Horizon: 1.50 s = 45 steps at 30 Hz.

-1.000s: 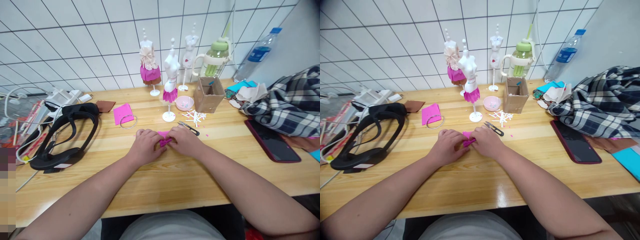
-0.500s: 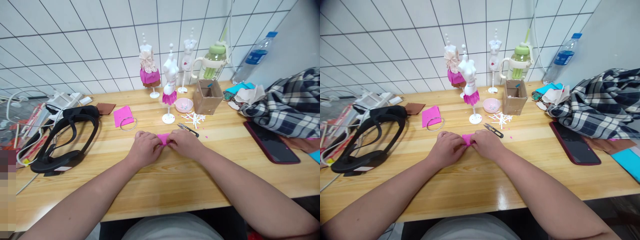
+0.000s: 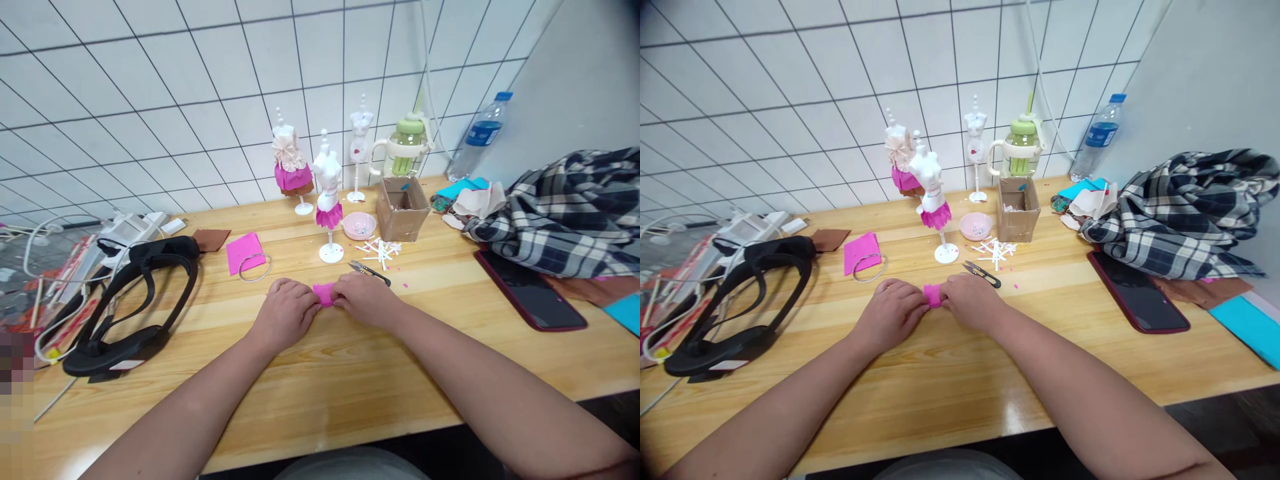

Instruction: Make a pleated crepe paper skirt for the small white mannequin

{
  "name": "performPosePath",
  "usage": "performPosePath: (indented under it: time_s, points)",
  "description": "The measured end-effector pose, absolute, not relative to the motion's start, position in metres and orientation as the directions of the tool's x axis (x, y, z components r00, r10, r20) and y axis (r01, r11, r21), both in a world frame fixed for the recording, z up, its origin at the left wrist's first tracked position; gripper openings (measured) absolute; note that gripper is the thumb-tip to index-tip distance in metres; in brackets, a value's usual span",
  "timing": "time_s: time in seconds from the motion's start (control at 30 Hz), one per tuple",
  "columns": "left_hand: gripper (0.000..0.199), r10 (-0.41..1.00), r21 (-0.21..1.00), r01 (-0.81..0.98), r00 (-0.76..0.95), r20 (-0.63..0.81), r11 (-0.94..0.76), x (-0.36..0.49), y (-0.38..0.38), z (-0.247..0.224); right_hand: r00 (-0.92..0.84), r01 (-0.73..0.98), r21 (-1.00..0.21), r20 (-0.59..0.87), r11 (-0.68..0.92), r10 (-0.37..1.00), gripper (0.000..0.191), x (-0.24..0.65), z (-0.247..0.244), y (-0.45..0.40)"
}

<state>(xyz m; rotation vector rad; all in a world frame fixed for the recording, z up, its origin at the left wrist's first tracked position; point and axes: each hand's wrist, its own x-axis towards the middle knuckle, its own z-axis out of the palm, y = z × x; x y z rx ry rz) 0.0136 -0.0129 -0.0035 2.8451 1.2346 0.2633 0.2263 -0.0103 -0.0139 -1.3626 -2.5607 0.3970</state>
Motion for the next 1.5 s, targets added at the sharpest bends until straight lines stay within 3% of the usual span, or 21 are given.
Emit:
performPosePath:
  time_s: [0.2, 0.3, 0.37, 0.47, 0.57, 0.63, 0.77, 0.93, 1.1, 1.23, 1.33, 1.5]
  points:
    - [0.022, 0.715, 0.165, 0.695, 0.681, 0.158, -0.699, 0.009, -0.007, -0.005, -0.491, 0.756, -0.478, 0.040, 0.448, 0.870, 0.007, 0.233, -0.019, -0.005]
    - [0.030, 0.746, 0.217, 0.715, 0.626, 0.225, -0.665, -0.001, -0.001, -0.005, -0.451, 0.725, -0.573, 0.023, 0.381, 0.892, 0.012, 0.241, -0.016, 0.001]
    - [0.033, 0.787, 0.218, 0.764, 0.541, 0.296, -0.607, -0.016, 0.007, -0.002, -0.383, 0.739, -0.585, 0.043, 0.334, 0.923, 0.014, 0.249, -0.009, 0.005]
    - [0.029, 0.843, 0.125, 0.870, 0.412, 0.347, -0.477, -0.047, 0.022, 0.004, -0.277, 0.812, -0.523, 0.043, 0.258, 0.960, 0.015, 0.271, 0.000, 0.010]
    - [0.029, 0.911, 0.031, 0.942, 0.315, 0.268, -0.335, -0.075, 0.035, 0.009, -0.318, 0.815, -0.543, -0.130, 0.201, 0.939, 0.012, 0.299, 0.004, 0.011]
    - [0.030, 0.951, 0.061, 0.963, 0.250, 0.183, -0.264, -0.086, 0.040, 0.010, -0.372, 0.802, -0.575, -0.270, 0.162, 0.888, 0.013, 0.314, 0.004, 0.008]
    - [0.024, 0.986, 0.219, 0.962, 0.152, 0.073, -0.165, -0.087, 0.043, 0.006, -0.354, 0.888, -0.425, -0.382, 0.177, 0.854, 0.042, 0.317, 0.011, -0.001]
    - [0.019, 0.988, 0.377, 0.917, 0.091, 0.125, -0.133, -0.084, 0.050, -0.006, -0.198, 0.980, -0.119, -0.421, 0.162, 0.885, 0.023, 0.294, 0.026, -0.008]
    - [0.020, 0.980, 0.658, 0.750, -0.084, 0.181, -0.058, -0.086, 0.056, -0.021, -0.174, 0.984, -0.097, -0.405, 0.147, 0.898, 0.016, 0.292, 0.030, -0.012]
    - [0.031, 0.963, 0.873, 0.483, -0.194, 0.189, -0.074, -0.081, 0.057, -0.029, -0.246, 0.960, -0.218, -0.351, 0.177, 0.904, 0.024, 0.300, 0.029, -0.011]
    - [0.040, 0.939, 0.952, 0.281, -0.280, 0.200, -0.119, -0.078, 0.058, -0.032, -0.276, 0.953, -0.225, -0.361, 0.204, 0.891, 0.031, 0.295, 0.031, -0.013]
    - [0.040, 0.888, 0.978, 0.023, -0.416, 0.196, -0.206, -0.082, 0.059, -0.028, -0.216, 0.976, -0.078, -0.322, 0.201, 0.922, 0.018, 0.274, 0.036, -0.017]
